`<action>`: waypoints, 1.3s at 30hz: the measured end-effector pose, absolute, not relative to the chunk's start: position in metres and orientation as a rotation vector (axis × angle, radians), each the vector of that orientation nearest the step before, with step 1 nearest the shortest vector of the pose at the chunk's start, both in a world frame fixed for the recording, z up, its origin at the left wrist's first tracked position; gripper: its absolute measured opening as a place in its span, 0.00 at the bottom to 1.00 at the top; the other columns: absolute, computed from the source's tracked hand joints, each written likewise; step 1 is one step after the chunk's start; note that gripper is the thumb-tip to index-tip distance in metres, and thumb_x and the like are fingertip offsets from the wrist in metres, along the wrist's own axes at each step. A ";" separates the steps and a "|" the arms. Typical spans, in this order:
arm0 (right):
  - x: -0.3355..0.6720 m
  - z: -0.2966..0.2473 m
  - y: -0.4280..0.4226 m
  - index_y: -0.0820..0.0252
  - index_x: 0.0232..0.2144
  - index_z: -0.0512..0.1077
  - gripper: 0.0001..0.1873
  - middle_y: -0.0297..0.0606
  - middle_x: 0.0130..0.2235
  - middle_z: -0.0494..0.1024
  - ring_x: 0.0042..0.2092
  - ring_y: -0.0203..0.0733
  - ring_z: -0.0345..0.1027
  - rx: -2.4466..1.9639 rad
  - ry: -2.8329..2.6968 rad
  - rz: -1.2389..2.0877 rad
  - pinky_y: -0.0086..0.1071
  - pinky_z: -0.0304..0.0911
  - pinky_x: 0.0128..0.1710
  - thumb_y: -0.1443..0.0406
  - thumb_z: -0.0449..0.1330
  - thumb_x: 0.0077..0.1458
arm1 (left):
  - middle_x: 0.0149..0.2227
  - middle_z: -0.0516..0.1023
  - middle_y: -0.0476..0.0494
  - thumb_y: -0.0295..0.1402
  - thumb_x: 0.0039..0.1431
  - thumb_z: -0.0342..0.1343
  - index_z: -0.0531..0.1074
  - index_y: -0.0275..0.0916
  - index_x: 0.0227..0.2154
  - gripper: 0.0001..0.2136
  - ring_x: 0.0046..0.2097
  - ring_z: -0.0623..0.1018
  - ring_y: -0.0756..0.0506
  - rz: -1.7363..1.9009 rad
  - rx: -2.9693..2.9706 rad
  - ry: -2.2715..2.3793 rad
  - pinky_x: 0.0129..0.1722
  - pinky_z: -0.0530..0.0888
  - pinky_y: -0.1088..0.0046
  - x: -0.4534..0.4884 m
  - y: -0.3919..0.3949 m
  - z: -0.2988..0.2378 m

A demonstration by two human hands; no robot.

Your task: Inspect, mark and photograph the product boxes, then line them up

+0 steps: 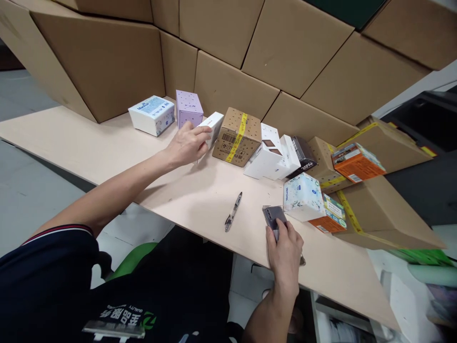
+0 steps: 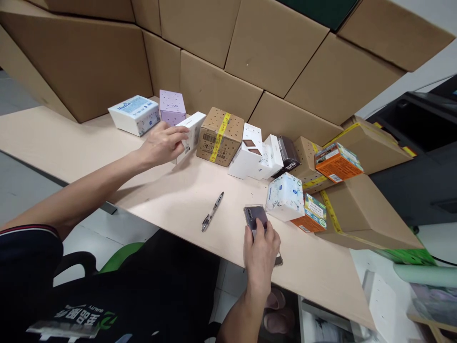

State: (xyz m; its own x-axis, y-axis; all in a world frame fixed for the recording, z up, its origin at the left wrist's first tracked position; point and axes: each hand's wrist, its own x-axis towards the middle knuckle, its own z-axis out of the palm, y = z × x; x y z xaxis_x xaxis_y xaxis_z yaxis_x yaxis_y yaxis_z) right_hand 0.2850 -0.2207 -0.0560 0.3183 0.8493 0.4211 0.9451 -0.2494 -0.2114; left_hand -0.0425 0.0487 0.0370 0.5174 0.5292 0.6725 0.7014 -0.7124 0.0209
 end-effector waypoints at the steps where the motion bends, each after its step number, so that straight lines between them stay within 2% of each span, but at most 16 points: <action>1: 0.285 -0.057 -0.221 0.69 0.56 0.77 0.35 0.65 0.60 0.73 0.60 0.65 0.63 -2.167 -1.586 -0.318 0.60 0.58 0.62 0.48 0.44 0.69 | 0.57 0.80 0.36 0.30 0.65 0.46 0.80 0.35 0.46 0.17 0.49 0.81 0.37 -0.983 -2.501 -1.029 0.51 0.72 0.52 -0.041 0.057 0.037; 6: 0.284 -0.057 -0.223 0.67 0.56 0.77 0.33 0.63 0.60 0.74 0.59 0.64 0.63 -2.170 -1.602 -0.357 0.60 0.60 0.60 0.49 0.45 0.70 | 0.58 0.79 0.37 0.31 0.66 0.48 0.78 0.39 0.45 0.13 0.48 0.78 0.36 -0.950 -2.508 -1.109 0.49 0.70 0.50 -0.043 0.087 0.027; 13: 0.286 -0.058 -0.223 0.69 0.57 0.77 0.33 0.64 0.60 0.74 0.60 0.64 0.64 -2.159 -1.640 -0.414 0.60 0.61 0.60 0.50 0.46 0.71 | 0.55 0.79 0.38 0.35 0.69 0.47 0.75 0.40 0.43 0.12 0.45 0.75 0.38 -0.992 -2.323 -1.168 0.47 0.72 0.53 -0.060 0.067 0.018; 18: 0.286 -0.058 -0.224 0.69 0.57 0.77 0.33 0.64 0.60 0.74 0.59 0.64 0.65 -2.150 -1.645 -0.425 0.59 0.62 0.60 0.50 0.46 0.71 | 0.53 0.78 0.35 0.34 0.70 0.44 0.75 0.41 0.43 0.13 0.48 0.75 0.33 -0.987 -2.255 -1.260 0.47 0.72 0.48 -0.058 0.053 0.018; 23: 0.286 -0.057 -0.224 0.69 0.56 0.77 0.32 0.63 0.59 0.75 0.59 0.64 0.65 -2.146 -1.659 -0.453 0.59 0.62 0.59 0.50 0.46 0.71 | 0.49 0.78 0.36 0.39 0.71 0.42 0.74 0.42 0.42 0.15 0.52 0.75 0.33 -1.083 -2.273 -1.301 0.49 0.71 0.48 -0.047 0.063 0.015; 27: 0.286 -0.057 -0.224 0.69 0.57 0.77 0.31 0.64 0.60 0.75 0.59 0.64 0.65 -2.151 -1.663 -0.466 0.58 0.62 0.59 0.51 0.47 0.71 | 0.53 0.76 0.37 0.40 0.72 0.42 0.73 0.42 0.45 0.15 0.58 0.71 0.32 -1.033 -2.361 -1.402 0.51 0.69 0.47 -0.043 0.093 0.020; 30: 0.286 -0.058 -0.224 0.69 0.57 0.77 0.31 0.63 0.60 0.75 0.59 0.63 0.65 -2.149 -1.666 -0.463 0.58 0.62 0.59 0.51 0.47 0.71 | 0.56 0.75 0.34 0.41 0.74 0.40 0.74 0.41 0.46 0.17 0.62 0.67 0.30 -0.979 -2.379 -1.512 0.52 0.67 0.42 -0.043 0.112 0.025; 32: 0.286 -0.059 -0.224 0.68 0.57 0.76 0.31 0.63 0.60 0.74 0.60 0.63 0.64 -2.151 -1.658 -0.454 0.58 0.62 0.59 0.51 0.47 0.71 | 0.61 0.72 0.37 0.39 0.75 0.40 0.74 0.41 0.48 0.17 0.66 0.62 0.32 -0.958 -2.377 -1.536 0.56 0.64 0.38 -0.041 0.114 0.027; 35: 0.286 -0.059 -0.224 0.67 0.57 0.76 0.30 0.62 0.60 0.74 0.59 0.63 0.64 -2.146 -1.646 -0.435 0.58 0.61 0.59 0.51 0.48 0.71 | 0.68 0.65 0.43 0.39 0.74 0.44 0.73 0.42 0.54 0.15 0.70 0.56 0.34 -0.990 -2.395 -1.453 0.65 0.57 0.37 -0.028 0.101 0.028; 39: 0.283 -0.056 -0.224 0.66 0.56 0.77 0.30 0.60 0.60 0.75 0.59 0.63 0.65 -2.148 -1.633 -0.433 0.58 0.61 0.59 0.51 0.48 0.70 | 0.72 0.59 0.36 0.44 0.71 0.49 0.67 0.46 0.63 0.22 0.68 0.65 0.29 -1.188 -2.564 -1.223 0.64 0.65 0.41 0.006 0.081 0.033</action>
